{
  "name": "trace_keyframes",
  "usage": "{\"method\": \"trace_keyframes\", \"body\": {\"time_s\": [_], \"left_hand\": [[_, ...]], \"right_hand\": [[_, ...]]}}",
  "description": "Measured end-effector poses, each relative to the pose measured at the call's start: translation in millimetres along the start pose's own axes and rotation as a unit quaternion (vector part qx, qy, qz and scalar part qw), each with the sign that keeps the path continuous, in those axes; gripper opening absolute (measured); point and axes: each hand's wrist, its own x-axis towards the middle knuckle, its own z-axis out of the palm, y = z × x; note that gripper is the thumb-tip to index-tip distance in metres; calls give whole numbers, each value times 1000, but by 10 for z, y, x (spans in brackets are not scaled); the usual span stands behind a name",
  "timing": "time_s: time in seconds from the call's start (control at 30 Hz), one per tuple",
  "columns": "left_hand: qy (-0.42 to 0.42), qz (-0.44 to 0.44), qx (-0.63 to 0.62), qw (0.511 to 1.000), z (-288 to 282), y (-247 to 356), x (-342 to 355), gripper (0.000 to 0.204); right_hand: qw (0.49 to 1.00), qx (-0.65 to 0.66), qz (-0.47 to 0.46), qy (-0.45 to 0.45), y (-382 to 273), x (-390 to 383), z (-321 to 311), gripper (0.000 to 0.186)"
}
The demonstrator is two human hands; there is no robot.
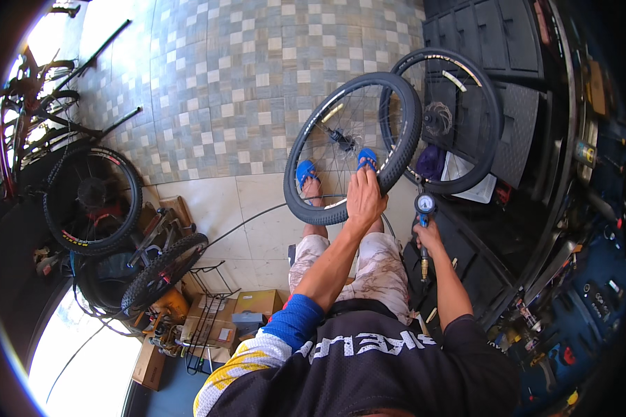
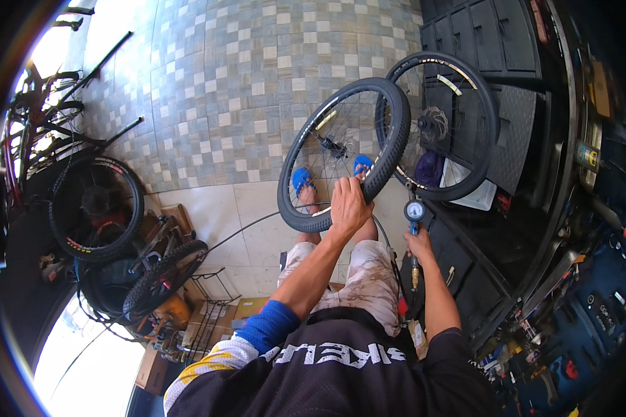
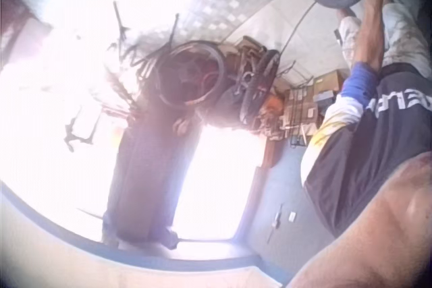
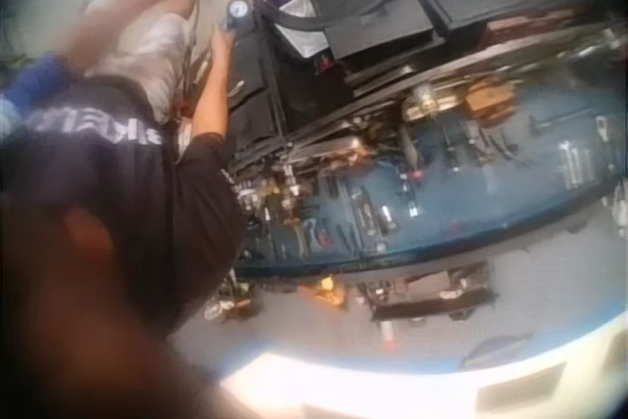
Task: The person works on a bicycle wheel, using a tool to adjust the cassette and spokes. They then use a floor pump to inflate the tire and check the pressure with a gauge.
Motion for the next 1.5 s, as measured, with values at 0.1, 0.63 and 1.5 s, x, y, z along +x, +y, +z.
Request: {"method": "trace_keyframes", "body": {"time_s": [0.1, 0.63, 1.5], "left_hand": [[-33, -1, 5, 999, -87, -104, -98, 57], [-222, -313, -581, 717, -186, -1244, 262, 42], [-172, -409, -588, 677, 419, -880, 235, 24]], "right_hand": [[1000, -1, -19, 12, -64, -38, 111, 49], [977, 142, -161, 15, -1398, 48, 562, 59], [954, 171, -234, -74, -1645, 161, 796, 64]]}}
